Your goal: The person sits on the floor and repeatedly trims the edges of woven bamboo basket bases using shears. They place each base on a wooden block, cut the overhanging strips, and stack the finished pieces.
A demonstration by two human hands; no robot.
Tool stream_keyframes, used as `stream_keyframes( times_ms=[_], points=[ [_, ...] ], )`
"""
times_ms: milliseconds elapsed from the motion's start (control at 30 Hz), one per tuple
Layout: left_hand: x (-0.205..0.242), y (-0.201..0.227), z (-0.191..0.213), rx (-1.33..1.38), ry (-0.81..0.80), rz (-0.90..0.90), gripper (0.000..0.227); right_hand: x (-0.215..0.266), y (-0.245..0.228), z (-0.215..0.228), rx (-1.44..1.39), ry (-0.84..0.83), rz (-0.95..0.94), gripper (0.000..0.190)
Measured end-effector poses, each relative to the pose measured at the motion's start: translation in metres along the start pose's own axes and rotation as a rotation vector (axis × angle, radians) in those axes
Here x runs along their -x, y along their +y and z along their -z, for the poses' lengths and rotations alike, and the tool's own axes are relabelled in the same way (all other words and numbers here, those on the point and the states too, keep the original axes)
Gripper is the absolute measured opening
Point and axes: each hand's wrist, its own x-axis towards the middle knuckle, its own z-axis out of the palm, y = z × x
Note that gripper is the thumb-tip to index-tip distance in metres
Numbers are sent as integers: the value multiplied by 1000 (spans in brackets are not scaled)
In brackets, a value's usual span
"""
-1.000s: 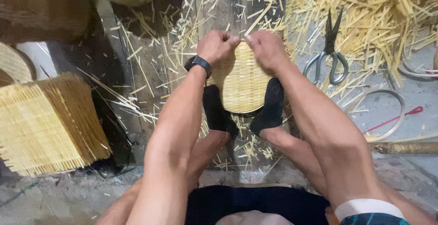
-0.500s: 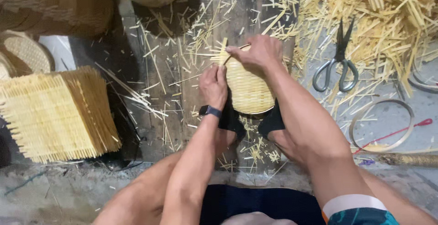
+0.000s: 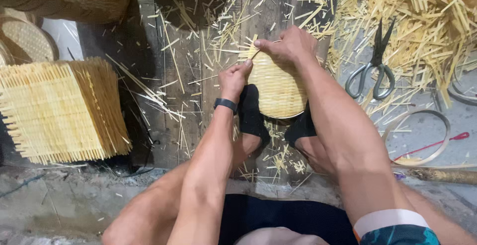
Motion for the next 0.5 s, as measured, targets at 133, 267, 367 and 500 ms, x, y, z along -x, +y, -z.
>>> stream_keyframes(
  times_ms=[133,267,367,500],
  points=[
    [-5,-8,-4,124,-35,25,29,2,-5,-5,24,-58,-73,83],
    [-14,-12,-5,163,-40,90,28,1,-6,-2,-2,-72,-107,81],
    [-13,-18,0,261,-117,109,29,2,1,-6,-36,58,34,74],
    [-20,-32,-3,452,-172,113,32,5,30,-10,-256,17,65,67]
  ],
)
